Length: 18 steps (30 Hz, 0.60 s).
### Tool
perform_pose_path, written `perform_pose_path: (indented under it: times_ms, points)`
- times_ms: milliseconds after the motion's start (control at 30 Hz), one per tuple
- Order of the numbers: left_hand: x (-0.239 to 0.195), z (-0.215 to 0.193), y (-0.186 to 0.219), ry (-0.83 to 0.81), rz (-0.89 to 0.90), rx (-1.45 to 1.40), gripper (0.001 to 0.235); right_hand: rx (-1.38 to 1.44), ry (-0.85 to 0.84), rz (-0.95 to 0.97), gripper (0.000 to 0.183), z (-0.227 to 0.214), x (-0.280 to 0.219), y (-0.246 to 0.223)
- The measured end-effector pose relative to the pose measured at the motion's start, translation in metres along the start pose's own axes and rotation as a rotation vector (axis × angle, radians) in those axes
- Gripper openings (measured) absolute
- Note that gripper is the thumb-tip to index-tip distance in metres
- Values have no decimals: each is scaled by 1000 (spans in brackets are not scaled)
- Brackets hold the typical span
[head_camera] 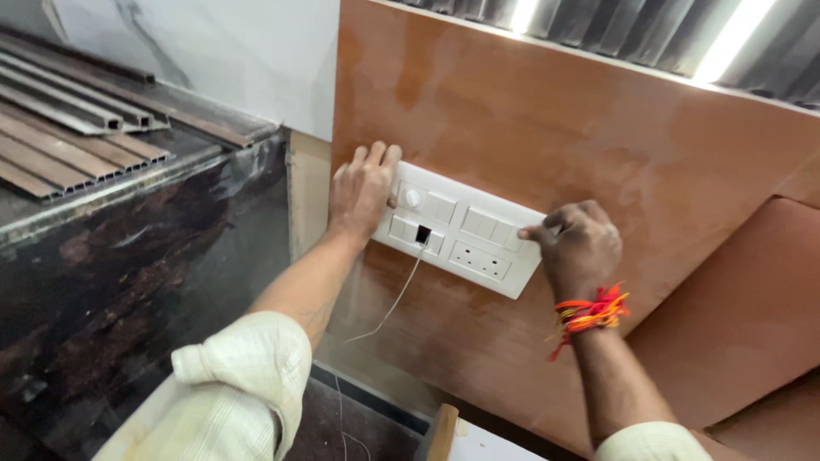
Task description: The person places a plastic switchboard frame over a wall-mounted electrical panel, coils a white wire, and then uses a pair of pliers and a screwdriver to work on an electrical component while seated.
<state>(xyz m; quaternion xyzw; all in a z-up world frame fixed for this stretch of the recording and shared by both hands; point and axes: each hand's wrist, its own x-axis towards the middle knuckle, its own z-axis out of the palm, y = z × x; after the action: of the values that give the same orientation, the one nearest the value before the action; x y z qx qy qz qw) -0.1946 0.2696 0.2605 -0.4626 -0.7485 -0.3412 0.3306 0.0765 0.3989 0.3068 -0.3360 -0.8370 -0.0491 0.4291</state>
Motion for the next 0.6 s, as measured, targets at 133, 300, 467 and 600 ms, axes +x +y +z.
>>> perform_pose_path:
  times_ms: [133, 300, 467, 600]
  points:
    - [-1, 8, -7, -70, 105, 129, 55, -39, 41, -218, 42, -2, -3, 4]
    - [-17, 20, -12, -109, 135, 216, 97, -202, 60, -607, 55, 1, -8, 19]
    - [-39, 29, -6, -206, 100, 252, 145, -317, -60, -598, 119, 14, -31, 30]
    - [-39, 36, -8, -305, 47, 339, 157, -389, -132, -427, 152, 36, -34, 14]
